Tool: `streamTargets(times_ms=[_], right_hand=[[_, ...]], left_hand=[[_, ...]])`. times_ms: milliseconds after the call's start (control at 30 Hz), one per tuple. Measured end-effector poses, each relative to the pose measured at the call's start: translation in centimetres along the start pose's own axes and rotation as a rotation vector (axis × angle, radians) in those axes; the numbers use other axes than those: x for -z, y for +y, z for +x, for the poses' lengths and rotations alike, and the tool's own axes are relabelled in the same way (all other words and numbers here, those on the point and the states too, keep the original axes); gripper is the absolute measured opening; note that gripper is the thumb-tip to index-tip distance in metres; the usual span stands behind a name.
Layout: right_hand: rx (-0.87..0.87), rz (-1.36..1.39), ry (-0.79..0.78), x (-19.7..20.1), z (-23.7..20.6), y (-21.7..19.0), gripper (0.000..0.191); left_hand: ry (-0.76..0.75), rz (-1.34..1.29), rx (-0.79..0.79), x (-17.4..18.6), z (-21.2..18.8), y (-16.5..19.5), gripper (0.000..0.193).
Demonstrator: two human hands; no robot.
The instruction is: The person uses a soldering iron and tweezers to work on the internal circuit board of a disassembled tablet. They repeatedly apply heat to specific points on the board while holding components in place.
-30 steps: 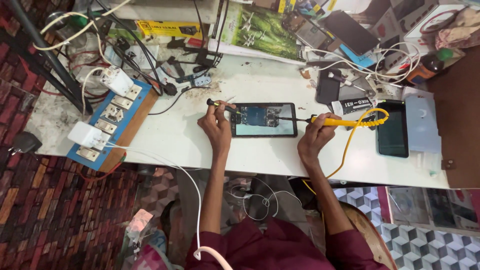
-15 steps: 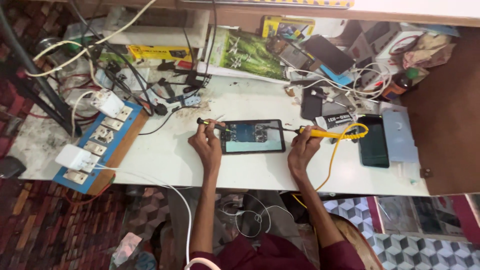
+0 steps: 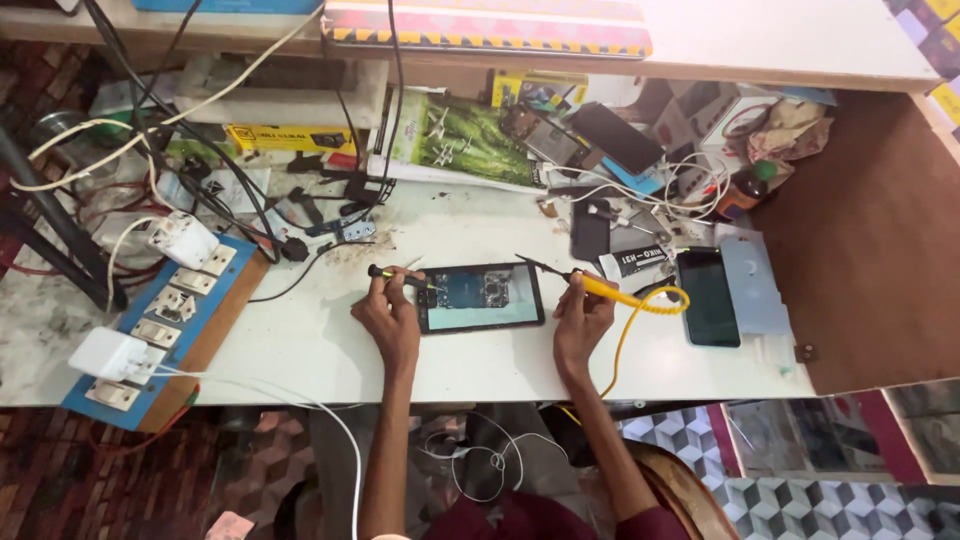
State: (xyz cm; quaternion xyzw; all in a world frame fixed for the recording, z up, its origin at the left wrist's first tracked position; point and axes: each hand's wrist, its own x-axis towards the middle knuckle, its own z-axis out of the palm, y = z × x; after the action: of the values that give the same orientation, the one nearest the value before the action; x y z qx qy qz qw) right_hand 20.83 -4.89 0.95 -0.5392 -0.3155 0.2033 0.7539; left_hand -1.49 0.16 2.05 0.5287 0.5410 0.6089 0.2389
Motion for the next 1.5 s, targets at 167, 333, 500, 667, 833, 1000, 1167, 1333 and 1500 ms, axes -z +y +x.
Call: streamTargets(times_ms=[167,333,500,667,833,1000,1167,1333,1500], right_hand=[[-0.143,0.131,-0.003,1.0,0.2,-0.1,0.023],[-0.138,0.098,-0.091,1.6,0.3,-0.1,0.025],[-0.130,0.052,-0.134,1.7,0.1,0.2,0.026],[-0.148,0.027,-0.110,1.9,0.0,0.7,0.023],[-0.188,0.128,-0.022,2.2,0.3,1.3,0.019],[-0.181,0.163,-0.064,2.4,0.7,1.8,0.017],[-0.192,0.176,-0.030,2.5,0.7,1.6,0.014],[-0.205,0.028,-0.057,2.0,0.4,0.6,0.014],[-0.201,0.014,-0.100,1.9,-0.1,-0.3,0.016]], left_hand=[[-0.014,-0.032,0.006,0.4,-0.1,1.2,0.019],[-0.019,-0.054,0.008,0.3,0.1,1.4,0.019],[-0.002,0.021,-0.084,0.3,0.0,0.7,0.020],[0.008,0.032,-0.034,0.2,-0.1,0.1,0.021],[0.024,-0.005,-0.022,0.1,-0.1,0.1,0.021],[0.006,-0.077,-0.032,0.1,-0.1,0.5,0.018],[-0.004,-0.043,-0.030,0.3,-0.1,1.0,0.020],[0.005,-0.082,0.017,0.2,0.0,1.3,0.019],[0.007,-0.083,0.000,0.3,-0.3,1.2,0.020]])
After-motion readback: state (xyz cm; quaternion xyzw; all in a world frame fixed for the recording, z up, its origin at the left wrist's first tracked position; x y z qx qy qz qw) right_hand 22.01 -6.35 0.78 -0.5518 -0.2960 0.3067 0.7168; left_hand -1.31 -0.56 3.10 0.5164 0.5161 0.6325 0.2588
